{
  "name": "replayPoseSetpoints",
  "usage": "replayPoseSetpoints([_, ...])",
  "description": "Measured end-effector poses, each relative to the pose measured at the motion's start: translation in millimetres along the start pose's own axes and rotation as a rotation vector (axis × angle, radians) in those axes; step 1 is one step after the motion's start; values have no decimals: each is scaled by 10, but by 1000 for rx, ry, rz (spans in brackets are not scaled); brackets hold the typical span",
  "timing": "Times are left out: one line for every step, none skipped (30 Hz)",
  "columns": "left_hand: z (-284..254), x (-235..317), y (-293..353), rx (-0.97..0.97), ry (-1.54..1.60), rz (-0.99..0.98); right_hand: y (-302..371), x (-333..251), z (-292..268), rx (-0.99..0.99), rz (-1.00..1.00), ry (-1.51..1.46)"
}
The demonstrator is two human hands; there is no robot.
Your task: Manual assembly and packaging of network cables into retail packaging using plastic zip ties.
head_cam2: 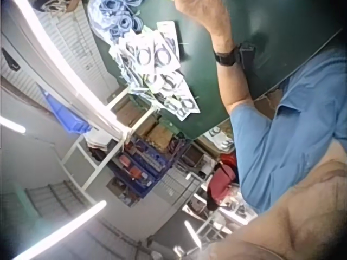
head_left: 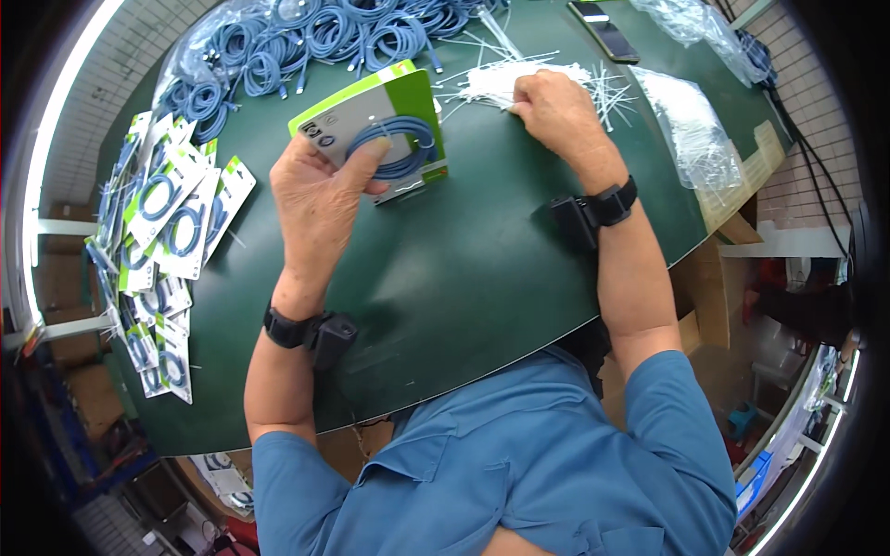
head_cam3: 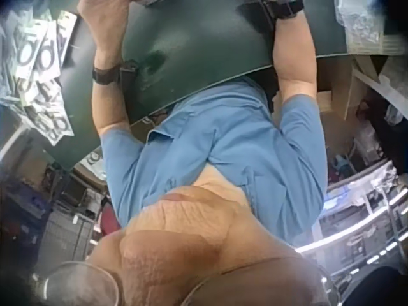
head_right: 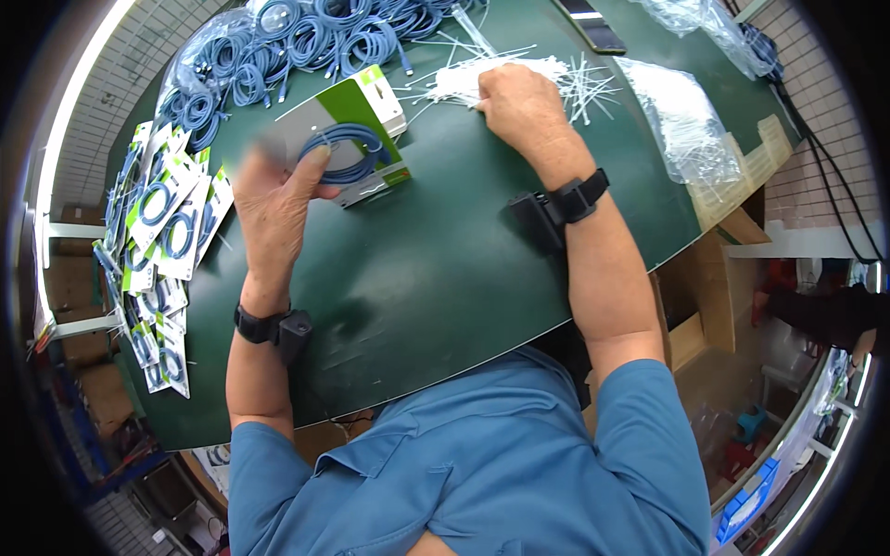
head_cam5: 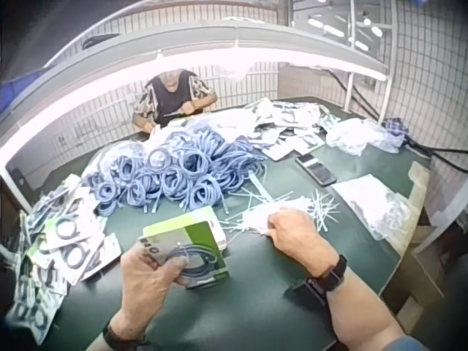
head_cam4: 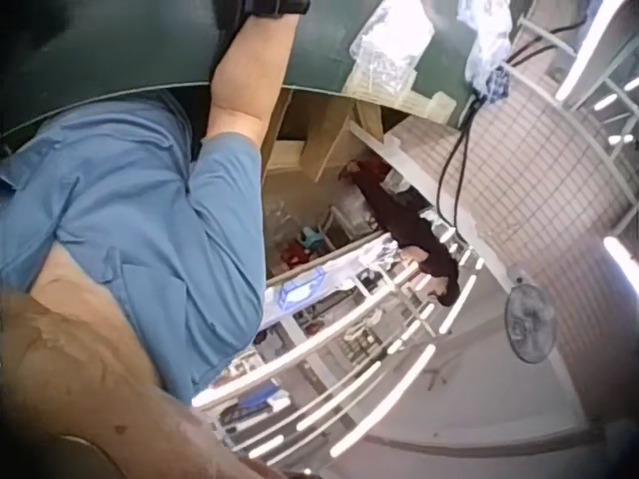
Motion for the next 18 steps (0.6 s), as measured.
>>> replayPoseSetpoints([-4,10,4,1,6,7,-4,3,6,2,-2,-19])
replayPoseSetpoints([-9,20,8,1,12,13,-10,19,17,-7,8,-19])
replayPoseSetpoints([-13,21,10,7,-6,8,-15,34,30,-17,19,-20])
replayPoseSetpoints([-13,34,12,14,-19,12,-14,48,36,-28,30,-18])
replayPoseSetpoints([-12,46,14,19,-32,16,-16,47,31,-26,31,-35])
replayPoseSetpoints([-21,52,20,28,-43,21,-26,52,27,-38,46,-16])
replayPoseSetpoints([-19,46,20,35,-56,17,-34,58,28,-49,61,3])
replayPoseSetpoints([-27,56,23,58,-70,32,-31,63,47,-60,76,23])
replayPoseSetpoints([-22,58,21,78,-78,49,-14,79,61,-60,74,16])
replayPoseSetpoints([-39,68,26,97,-83,66,2,90,36,-35,67,18])
replayPoseSetpoints([-55,65,30,99,-86,67,13,100,4,-10,60,22])
replayPoseSetpoints([-78,65,35,109,-80,69,13,106,-28,16,53,30])
replayPoseSetpoints([-96,71,40,117,-72,73,-3,92,-27,18,52,34])
replayPoseSetpoints([-62,61,30,119,-52,76,-10,83,-9,3,39,24])
replayPoseSetpoints([-53,71,27,110,-34,80,-24,63,9,-12,26,18])
replayPoseSetpoints([-58,73,26,93,-25,75,-21,76,13,-29,17,19])
replayPoseSetpoints([-71,66,27,74,-14,68,-13,90,7,-36,25,49])
replayPoseSetpoints([-63,60,24,55,-1,63,-15,59,-4,-21,18,34])
Point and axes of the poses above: each hand's wrist, its own y-axis away from the middle knuckle, its own z-axis out of the palm, x = y × z, the point moved 10 cm from there along -y, towards the middle knuckle, and after that the axes turned 12 degrees about -z, right-handed, at the moved point
